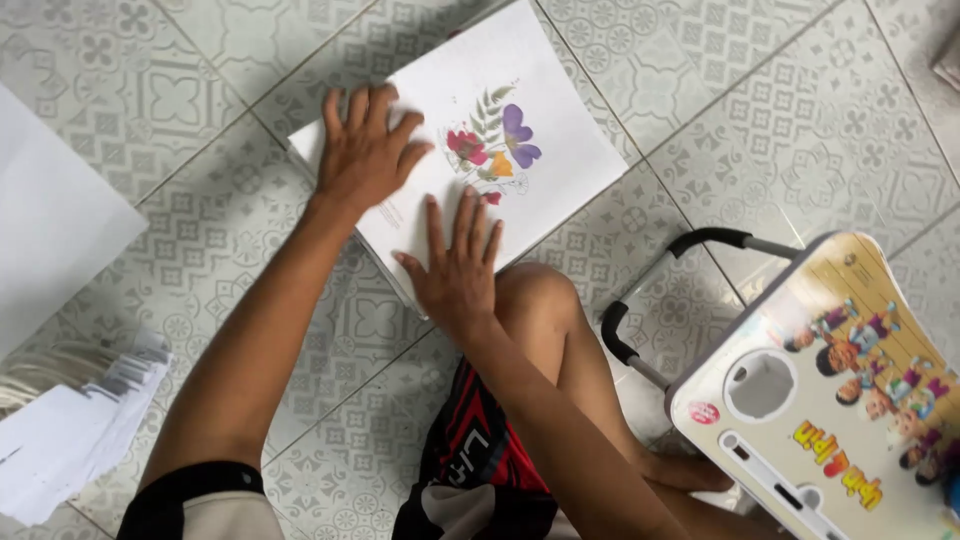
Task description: Folding paper sheets and applying glue with a stick to assemble handmade paper bags.
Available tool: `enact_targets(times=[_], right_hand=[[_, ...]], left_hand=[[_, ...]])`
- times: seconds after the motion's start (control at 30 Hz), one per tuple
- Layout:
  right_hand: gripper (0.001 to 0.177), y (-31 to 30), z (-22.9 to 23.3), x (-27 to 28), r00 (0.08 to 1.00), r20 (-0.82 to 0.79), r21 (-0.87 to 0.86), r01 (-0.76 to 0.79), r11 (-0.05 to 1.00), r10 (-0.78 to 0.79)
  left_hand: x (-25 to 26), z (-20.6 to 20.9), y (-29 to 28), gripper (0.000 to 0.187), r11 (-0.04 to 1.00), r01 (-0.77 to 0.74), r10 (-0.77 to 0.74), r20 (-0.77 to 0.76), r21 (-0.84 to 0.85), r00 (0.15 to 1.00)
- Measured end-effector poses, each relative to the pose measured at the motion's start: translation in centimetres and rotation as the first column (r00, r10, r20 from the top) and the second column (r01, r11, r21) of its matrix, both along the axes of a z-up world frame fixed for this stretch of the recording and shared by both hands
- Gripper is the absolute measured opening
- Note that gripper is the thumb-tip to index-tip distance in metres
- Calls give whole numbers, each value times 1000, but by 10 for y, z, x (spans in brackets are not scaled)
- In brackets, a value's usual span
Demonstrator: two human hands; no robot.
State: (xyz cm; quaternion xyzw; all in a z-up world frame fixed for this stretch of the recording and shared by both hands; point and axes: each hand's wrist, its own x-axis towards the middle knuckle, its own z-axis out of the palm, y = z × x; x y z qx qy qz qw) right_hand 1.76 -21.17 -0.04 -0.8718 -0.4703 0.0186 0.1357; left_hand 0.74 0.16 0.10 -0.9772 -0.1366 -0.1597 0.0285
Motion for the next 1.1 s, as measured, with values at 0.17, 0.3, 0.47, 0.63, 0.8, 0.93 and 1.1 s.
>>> enact_targets(times=[0.17, 0.3, 0.47, 0.63, 0.8, 0.93, 1.1], right_hand=[[74, -3, 16, -26, 995, -89, 31, -32, 999, 35], [75, -5, 6, -26, 981, -177, 0, -77, 997, 76], [73, 0, -13, -25, 967, -239, -19, -90, 996, 83], [72, -4, -19, -27, 983, -164, -49, -90, 995, 81], [74, -13, -2, -13, 986, -121, 117, -103, 988, 117], [80, -15, 3, 1, 994, -13, -201, -109, 973, 109], [91, -23, -4, -9, 988, -127, 234, -54, 971, 86]], left_hand=[[56, 0, 27, 55, 997, 81, -81, -66, -15, 994], [59, -16, 35, 49, 981, -16, 23, -35, 195, 999], [53, -13, 32, 47, 978, -40, 38, 11, 205, 999], [45, -9, 28, 44, 970, -8, -11, 77, 244, 997], [49, 3, 32, 44, 973, 22, -45, 99, 229, 994], [50, 2, 34, 38, 934, 43, -134, 236, 356, 962], [37, 30, 6, 34, 977, 59, -82, 105, 205, 991]])
